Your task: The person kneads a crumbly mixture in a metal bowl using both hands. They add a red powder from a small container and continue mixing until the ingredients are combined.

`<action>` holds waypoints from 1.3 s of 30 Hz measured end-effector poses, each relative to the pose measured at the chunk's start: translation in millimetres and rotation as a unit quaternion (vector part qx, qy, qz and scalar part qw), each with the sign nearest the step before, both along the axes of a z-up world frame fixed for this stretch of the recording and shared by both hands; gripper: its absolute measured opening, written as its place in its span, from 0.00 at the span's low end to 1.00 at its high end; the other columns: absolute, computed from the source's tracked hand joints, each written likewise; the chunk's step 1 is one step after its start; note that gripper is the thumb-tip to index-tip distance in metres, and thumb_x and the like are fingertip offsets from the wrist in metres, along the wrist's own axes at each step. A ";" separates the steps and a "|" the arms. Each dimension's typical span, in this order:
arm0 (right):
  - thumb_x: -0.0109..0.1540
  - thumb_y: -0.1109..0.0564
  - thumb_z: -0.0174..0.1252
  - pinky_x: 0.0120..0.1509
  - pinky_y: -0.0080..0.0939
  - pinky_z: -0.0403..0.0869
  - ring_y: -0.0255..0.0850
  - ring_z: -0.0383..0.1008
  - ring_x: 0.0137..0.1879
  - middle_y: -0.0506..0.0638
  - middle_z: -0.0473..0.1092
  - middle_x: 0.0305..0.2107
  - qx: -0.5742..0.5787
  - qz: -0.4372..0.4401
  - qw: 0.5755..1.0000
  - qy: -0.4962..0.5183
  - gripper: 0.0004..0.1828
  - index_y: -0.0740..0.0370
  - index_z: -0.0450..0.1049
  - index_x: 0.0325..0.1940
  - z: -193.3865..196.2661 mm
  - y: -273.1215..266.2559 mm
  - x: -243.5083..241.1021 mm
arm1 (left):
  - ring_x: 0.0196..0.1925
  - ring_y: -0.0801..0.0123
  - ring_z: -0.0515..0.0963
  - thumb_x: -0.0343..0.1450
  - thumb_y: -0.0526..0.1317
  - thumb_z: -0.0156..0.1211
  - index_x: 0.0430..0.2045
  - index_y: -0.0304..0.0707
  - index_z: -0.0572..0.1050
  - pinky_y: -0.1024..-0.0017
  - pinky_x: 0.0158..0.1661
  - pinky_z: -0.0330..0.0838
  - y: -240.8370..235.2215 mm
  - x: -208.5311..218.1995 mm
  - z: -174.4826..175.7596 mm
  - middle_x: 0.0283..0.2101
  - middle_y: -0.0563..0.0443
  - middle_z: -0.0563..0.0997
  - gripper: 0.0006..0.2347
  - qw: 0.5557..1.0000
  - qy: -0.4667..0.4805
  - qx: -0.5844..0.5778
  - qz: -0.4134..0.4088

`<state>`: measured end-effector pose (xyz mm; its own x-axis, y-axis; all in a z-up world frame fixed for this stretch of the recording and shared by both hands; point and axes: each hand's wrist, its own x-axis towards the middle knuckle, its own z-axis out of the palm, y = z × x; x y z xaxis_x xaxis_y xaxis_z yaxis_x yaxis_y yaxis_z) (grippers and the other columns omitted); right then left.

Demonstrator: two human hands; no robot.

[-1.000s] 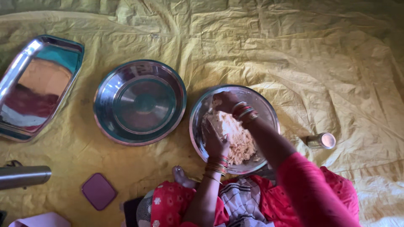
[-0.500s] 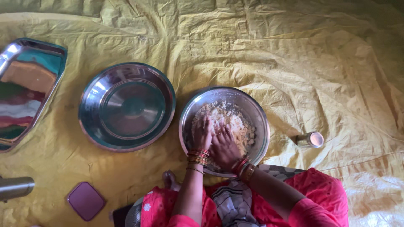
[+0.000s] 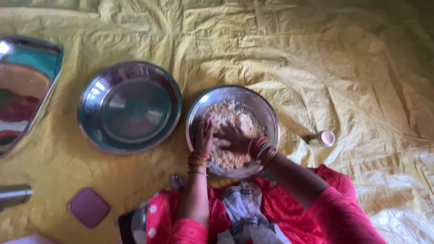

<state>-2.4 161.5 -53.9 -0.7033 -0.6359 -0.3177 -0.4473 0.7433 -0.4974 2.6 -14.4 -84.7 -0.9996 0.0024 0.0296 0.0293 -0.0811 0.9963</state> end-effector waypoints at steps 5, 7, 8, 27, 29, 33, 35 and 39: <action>0.62 0.44 0.58 0.66 0.52 0.73 0.53 0.75 0.62 0.56 0.75 0.55 -0.111 -0.162 0.980 0.026 0.17 0.45 0.80 0.53 33.5 50.0 10.2 | 0.73 0.46 0.63 0.77 0.49 0.47 0.68 0.31 0.62 0.60 0.70 0.56 7.1 12.4 -29.9 0.69 0.31 0.67 0.26 0.971 0.028 -0.219 0.086; 0.57 0.41 0.63 0.59 0.51 0.76 0.52 0.80 0.53 0.56 0.79 0.46 -0.046 -0.238 0.970 0.033 0.22 0.51 0.80 0.51 42.1 58.8 21.3 | 0.75 0.44 0.60 0.77 0.50 0.50 0.69 0.27 0.57 0.59 0.71 0.53 11.4 21.3 -40.8 0.71 0.28 0.62 0.29 0.964 0.011 -0.243 0.105; 0.53 0.38 0.67 0.57 0.53 0.75 0.53 0.79 0.52 0.57 0.79 0.45 -0.030 -0.258 0.964 0.057 0.26 0.54 0.80 0.49 43.9 61.0 27.3 | 0.76 0.42 0.57 0.77 0.51 0.51 0.70 0.25 0.54 0.58 0.72 0.50 13.8 26.2 -44.3 0.72 0.26 0.59 0.31 0.965 -0.008 -0.238 0.107; 0.58 0.51 0.64 0.46 0.56 0.80 0.56 0.81 0.43 0.59 0.78 0.34 0.094 -0.327 0.935 0.097 0.10 0.58 0.80 0.38 -42.7 -8.5 91.9 | 0.76 0.24 0.40 0.74 0.65 0.43 0.75 0.36 0.36 0.44 0.71 0.39 54.4 58.2 -40.9 0.73 0.13 0.41 0.42 0.936 -0.127 -0.316 0.093; 0.58 0.52 0.65 0.42 0.54 0.81 0.54 0.81 0.40 0.59 0.77 0.34 0.133 -0.322 0.933 0.090 0.11 0.57 0.79 0.41 -42.6 0.0 84.3 | 0.77 0.25 0.39 0.74 0.65 0.42 0.75 0.36 0.35 0.45 0.72 0.38 53.4 57.0 -39.0 0.74 0.14 0.40 0.42 0.948 -0.149 -0.270 0.082; 0.52 0.46 0.71 0.42 0.53 0.79 0.53 0.80 0.37 0.58 0.78 0.32 0.112 -0.378 0.915 0.084 0.18 0.60 0.79 0.38 -41.2 39.3 60.5 | 0.78 0.29 0.39 0.73 0.67 0.39 0.76 0.40 0.38 0.46 0.73 0.38 50.6 53.2 -32.1 0.74 0.17 0.40 0.41 0.957 -0.166 -0.224 0.086; 0.53 0.43 0.71 0.44 0.49 0.79 0.50 0.80 0.33 0.57 0.79 0.29 0.035 -0.324 0.940 0.098 0.17 0.58 0.83 0.32 -29.2 69.6 46.1 | 0.78 0.31 0.38 0.73 0.66 0.38 0.76 0.40 0.39 0.47 0.72 0.38 48.3 52.9 -29.7 0.75 0.19 0.39 0.40 0.960 -0.176 -0.197 0.090; 0.53 0.40 0.70 0.40 0.50 0.78 0.51 0.80 0.32 0.57 0.79 0.29 -0.052 -0.373 0.922 0.096 0.20 0.60 0.80 0.32 6.5 91.9 20.4 | 0.79 0.34 0.40 0.75 0.65 0.37 0.74 0.34 0.42 0.48 0.73 0.37 52.6 51.4 -31.8 0.76 0.22 0.42 0.39 0.961 -0.148 -0.205 0.109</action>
